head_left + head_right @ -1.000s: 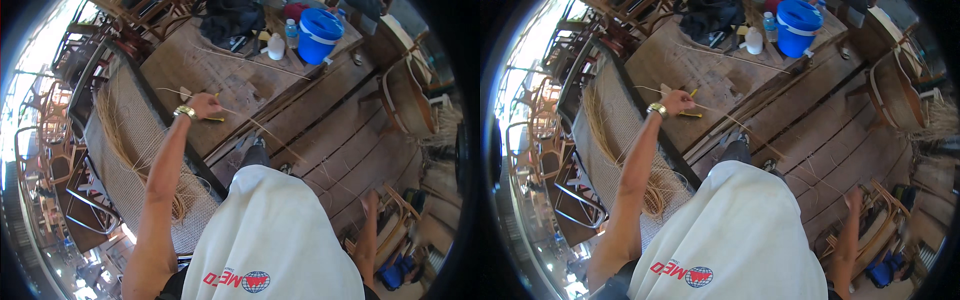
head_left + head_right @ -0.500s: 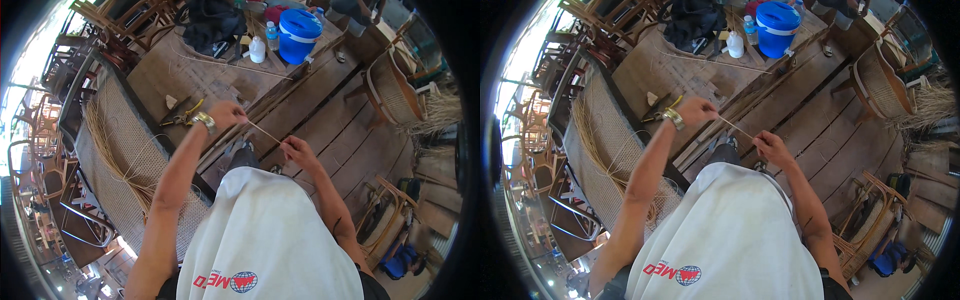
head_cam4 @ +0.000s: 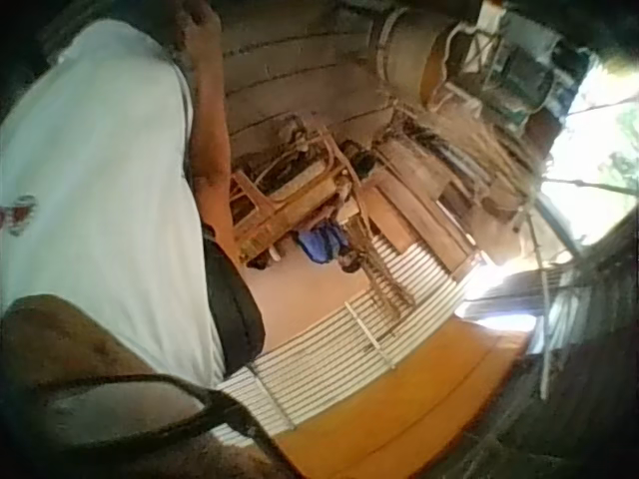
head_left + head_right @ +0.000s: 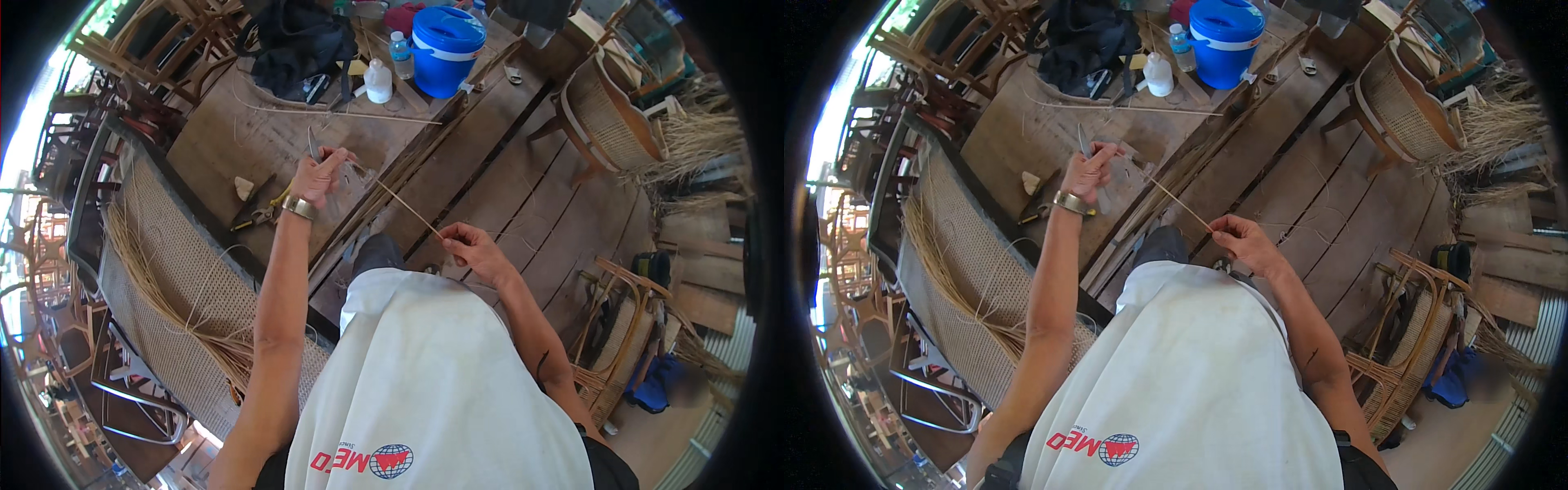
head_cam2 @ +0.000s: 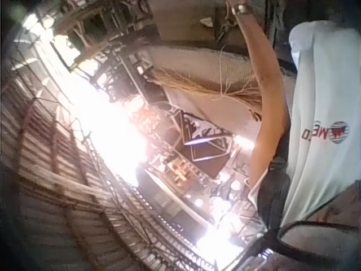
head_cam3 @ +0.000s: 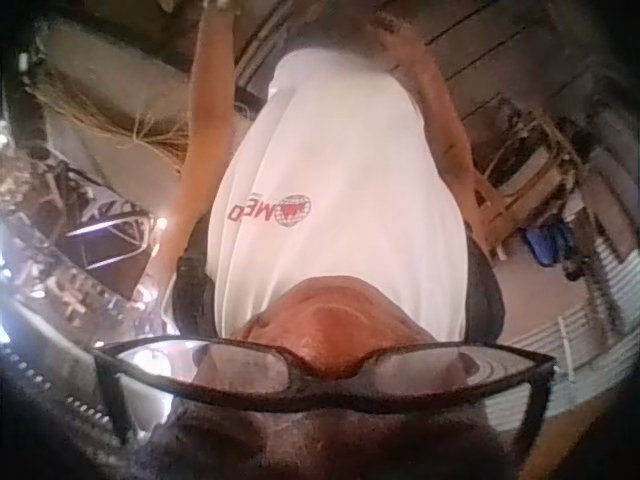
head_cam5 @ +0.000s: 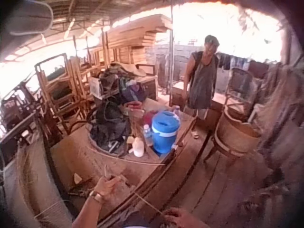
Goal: Weaving the seat of a wooden chair using rattan strips and tools.
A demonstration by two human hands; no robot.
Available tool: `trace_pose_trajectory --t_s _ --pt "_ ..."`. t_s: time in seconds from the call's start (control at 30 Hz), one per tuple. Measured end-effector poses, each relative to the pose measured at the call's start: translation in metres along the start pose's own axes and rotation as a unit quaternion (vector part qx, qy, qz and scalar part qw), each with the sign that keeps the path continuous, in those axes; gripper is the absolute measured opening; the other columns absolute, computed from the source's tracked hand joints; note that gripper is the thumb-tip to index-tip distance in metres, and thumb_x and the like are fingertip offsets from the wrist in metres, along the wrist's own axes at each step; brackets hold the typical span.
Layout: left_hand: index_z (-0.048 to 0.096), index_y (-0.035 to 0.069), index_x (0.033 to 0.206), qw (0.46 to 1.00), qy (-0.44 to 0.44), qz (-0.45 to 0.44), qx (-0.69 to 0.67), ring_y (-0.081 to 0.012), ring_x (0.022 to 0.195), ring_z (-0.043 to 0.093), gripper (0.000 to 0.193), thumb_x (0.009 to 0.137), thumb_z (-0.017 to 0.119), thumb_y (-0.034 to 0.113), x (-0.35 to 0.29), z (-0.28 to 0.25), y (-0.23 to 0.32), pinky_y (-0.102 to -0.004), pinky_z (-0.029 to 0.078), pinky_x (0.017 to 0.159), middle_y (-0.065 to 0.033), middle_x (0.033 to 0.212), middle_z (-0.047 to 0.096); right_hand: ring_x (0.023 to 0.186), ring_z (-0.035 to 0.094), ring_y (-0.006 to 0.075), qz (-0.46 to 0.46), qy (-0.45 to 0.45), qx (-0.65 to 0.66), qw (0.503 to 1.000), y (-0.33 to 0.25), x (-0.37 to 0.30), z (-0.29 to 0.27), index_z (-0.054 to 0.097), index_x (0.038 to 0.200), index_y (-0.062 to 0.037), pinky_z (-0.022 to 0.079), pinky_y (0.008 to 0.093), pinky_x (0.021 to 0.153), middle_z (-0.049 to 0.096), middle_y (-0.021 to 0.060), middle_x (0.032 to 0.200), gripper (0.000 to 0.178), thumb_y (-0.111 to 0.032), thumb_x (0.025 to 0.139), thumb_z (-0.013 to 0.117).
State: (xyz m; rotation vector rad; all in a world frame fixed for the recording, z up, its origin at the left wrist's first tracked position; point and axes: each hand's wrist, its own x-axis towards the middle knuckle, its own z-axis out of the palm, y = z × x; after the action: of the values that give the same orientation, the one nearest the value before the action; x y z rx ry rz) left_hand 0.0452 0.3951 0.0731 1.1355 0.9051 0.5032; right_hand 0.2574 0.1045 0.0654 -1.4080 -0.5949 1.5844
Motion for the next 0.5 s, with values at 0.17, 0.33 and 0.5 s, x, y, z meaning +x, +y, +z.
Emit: trace_pose_trajectory --t_s 0.17,0.33,0.5 --pt "0.064 0.007 0.086 0.999 0.012 0.005 -0.053 -0.0038 0.044 0.039 0.020 0.088 0.072 0.025 0.019 0.022 0.009 -0.0217 0.027 0.041 -0.0025 0.072 0.067 0.075 0.056 0.0074 0.029 -0.054 -0.007 0.998 -0.017 0.005 0.001 0.057 0.118 -0.0057 0.047 0.0231 0.068 0.059 -0.0024 0.087 0.028 -0.022 0.096 0.061" --pt "0.063 0.007 0.091 0.997 -0.069 -0.016 -0.005 -0.0033 0.048 0.045 0.020 0.086 0.073 0.024 0.027 0.051 0.029 -0.0198 0.029 0.041 -0.0040 0.080 0.071 0.083 0.061 0.0101 0.003 -0.019 0.112 0.994 -0.065 0.032 0.046 0.055 0.120 -0.0036 0.051 0.0260 0.077 0.062 0.0013 0.094 0.030 -0.023 0.097 0.059" --pt "0.063 0.007 0.092 0.987 -0.138 -0.074 -0.029 -0.0025 0.046 0.041 0.021 0.088 0.071 0.026 0.054 0.062 0.034 -0.0198 0.028 0.042 -0.0050 0.081 0.070 0.077 0.060 0.0091 -0.113 0.123 0.051 0.985 -0.087 0.093 0.064 0.060 0.112 -0.0018 0.051 0.0240 0.069 0.062 0.0023 0.088 0.024 -0.021 0.097 0.058"
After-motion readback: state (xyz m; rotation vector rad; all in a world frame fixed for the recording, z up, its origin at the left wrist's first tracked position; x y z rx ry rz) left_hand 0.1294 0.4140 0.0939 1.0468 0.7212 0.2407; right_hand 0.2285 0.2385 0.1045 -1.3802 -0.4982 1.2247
